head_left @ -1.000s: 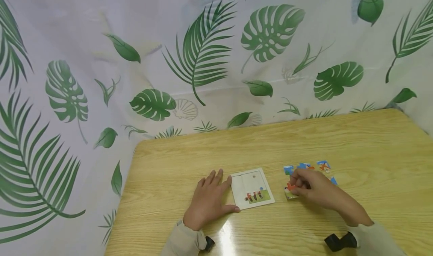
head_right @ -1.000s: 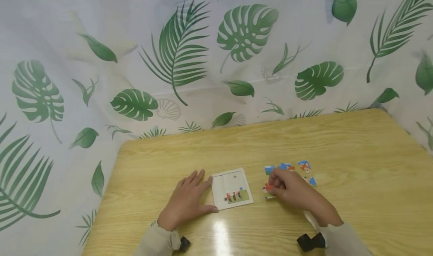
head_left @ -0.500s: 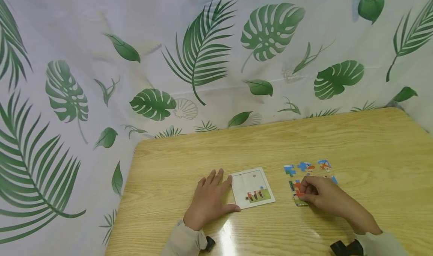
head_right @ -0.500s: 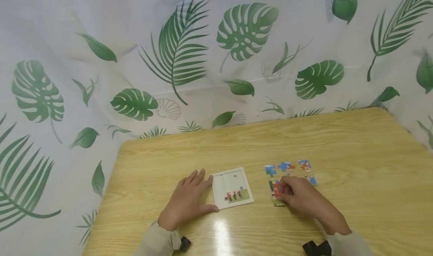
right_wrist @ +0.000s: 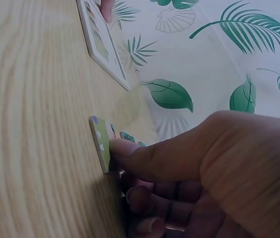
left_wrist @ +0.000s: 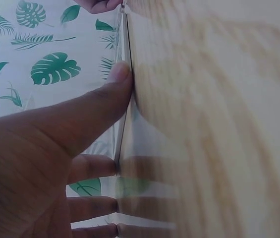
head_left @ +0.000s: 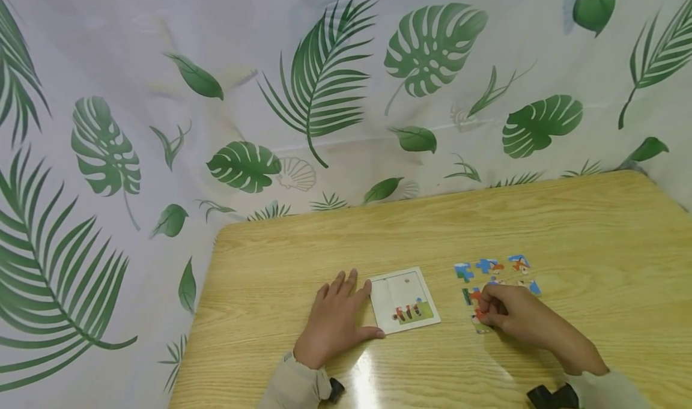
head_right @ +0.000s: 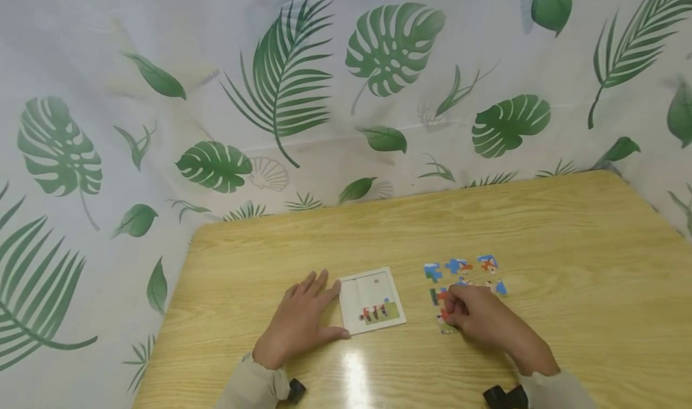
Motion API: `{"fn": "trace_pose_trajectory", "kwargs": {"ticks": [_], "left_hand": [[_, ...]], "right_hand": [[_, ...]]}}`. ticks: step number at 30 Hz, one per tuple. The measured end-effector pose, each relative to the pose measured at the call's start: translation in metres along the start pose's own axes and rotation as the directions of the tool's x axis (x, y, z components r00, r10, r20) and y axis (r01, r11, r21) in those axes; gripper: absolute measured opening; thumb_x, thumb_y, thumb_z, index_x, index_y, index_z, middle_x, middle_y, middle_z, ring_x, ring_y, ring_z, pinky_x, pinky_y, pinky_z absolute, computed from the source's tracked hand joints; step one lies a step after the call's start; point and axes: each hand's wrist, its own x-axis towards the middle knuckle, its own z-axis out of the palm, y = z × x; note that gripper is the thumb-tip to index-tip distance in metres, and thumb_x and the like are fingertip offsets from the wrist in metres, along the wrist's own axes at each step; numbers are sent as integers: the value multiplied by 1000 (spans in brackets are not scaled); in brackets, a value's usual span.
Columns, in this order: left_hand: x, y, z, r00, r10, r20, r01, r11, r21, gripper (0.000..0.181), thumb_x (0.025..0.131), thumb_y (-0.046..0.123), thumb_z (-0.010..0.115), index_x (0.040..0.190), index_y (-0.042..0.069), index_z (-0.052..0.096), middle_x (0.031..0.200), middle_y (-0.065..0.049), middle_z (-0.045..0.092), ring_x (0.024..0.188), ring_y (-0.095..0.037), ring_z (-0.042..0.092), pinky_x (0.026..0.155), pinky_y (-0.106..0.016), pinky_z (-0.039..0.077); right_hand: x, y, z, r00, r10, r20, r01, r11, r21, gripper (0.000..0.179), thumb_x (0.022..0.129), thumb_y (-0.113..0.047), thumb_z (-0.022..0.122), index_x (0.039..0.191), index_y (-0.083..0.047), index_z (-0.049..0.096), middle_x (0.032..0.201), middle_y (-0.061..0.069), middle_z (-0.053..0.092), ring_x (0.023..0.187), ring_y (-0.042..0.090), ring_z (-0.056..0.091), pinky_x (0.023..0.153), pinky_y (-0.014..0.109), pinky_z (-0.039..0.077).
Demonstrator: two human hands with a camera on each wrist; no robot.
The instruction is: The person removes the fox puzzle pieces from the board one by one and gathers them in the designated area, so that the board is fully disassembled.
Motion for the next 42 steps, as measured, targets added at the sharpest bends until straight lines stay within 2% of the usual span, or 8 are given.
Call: {"fn": "trace_pose_trajectory", "kwargs": {"ticks": [6, 10, 15, 19, 24, 29, 35, 42], "left_hand": [[1, 1, -2, 1000, -1, 10, 1, 1000, -8, 93, 85, 67, 73, 158, 16, 47, 164, -18, 34, 151, -40, 31, 114, -61, 35], [1, -1, -4, 999, -2, 52, 3, 1000, -27, 93, 87, 66, 72, 160, 15, 43, 166, -17, 30, 153, -39, 27, 116, -61, 32], [-1, -4, -9, 993, -22, 119, 37, 992, -124, 104, 84, 60, 79, 164, 13, 32, 169, -16, 22, 156, -38, 19, 120, -62, 24], [-1, -1, -11, 994, 8, 107, 12, 983, -184, 108, 83, 59, 81, 165, 14, 27, 170, -12, 21, 156, -40, 16, 119, -64, 23], [0, 4, -7, 995, 64, 72, -56, 993, -102, 94, 85, 60, 77, 160, 17, 42, 168, -5, 30, 154, -37, 24, 117, -63, 28], [-3, 6, -6, 998, 20, 67, -16, 998, -62, 92, 81, 58, 82, 156, 16, 49, 165, -6, 36, 151, -37, 33, 113, -68, 32], [-5, 3, -8, 1000, 1, 26, 1, 998, -57, 96, 82, 65, 78, 159, 19, 45, 166, -14, 33, 151, -42, 29, 113, -68, 31], [0, 1, -1, 999, 11, 51, -9, 1000, -26, 93, 85, 72, 68, 160, 25, 42, 168, -8, 29, 153, -37, 27, 114, -65, 32]], "right_hand": [[-1, -1, -3, 1000, 26, 7, -26, 1000, 1, 18, 92, -1, 75, 90, -11, 61, 78, -9, 58, 63, 2, 49, 54, 23, 45], [0, -3, -3, 1000, -4, -27, 4, 1000, -14, 17, 92, -4, 75, 89, -13, 61, 77, -11, 59, 61, 0, 48, 52, 23, 45], [4, -6, 1, 996, -53, -65, 51, 998, -26, 17, 92, -3, 76, 89, -13, 62, 76, -12, 59, 60, 0, 48, 52, 22, 45], [9, -13, 5, 998, -40, -57, 39, 999, -16, 14, 93, -3, 75, 91, -10, 64, 77, -10, 60, 63, 1, 50, 53, 22, 46], [16, -25, 10, 1000, 6, -6, -6, 1000, 3, 11, 96, -6, 73, 91, -12, 64, 78, -9, 61, 65, 2, 52, 56, 24, 48], [25, -36, 11, 999, 21, 26, -21, 1000, 0, 10, 98, -11, 72, 93, -12, 64, 78, -9, 59, 65, 3, 50, 57, 24, 47], [44, -52, 16, 998, -4, 69, 2, 1000, 28, 9, 100, -12, 70, 93, -12, 63, 75, -9, 56, 62, 4, 48, 54, 24, 44], [73, -81, 39, 992, -72, 105, 76, 997, -35, 4, 98, -11, 72, 98, -11, 68, 80, -9, 58, 65, 5, 49, 57, 26, 45]]}}
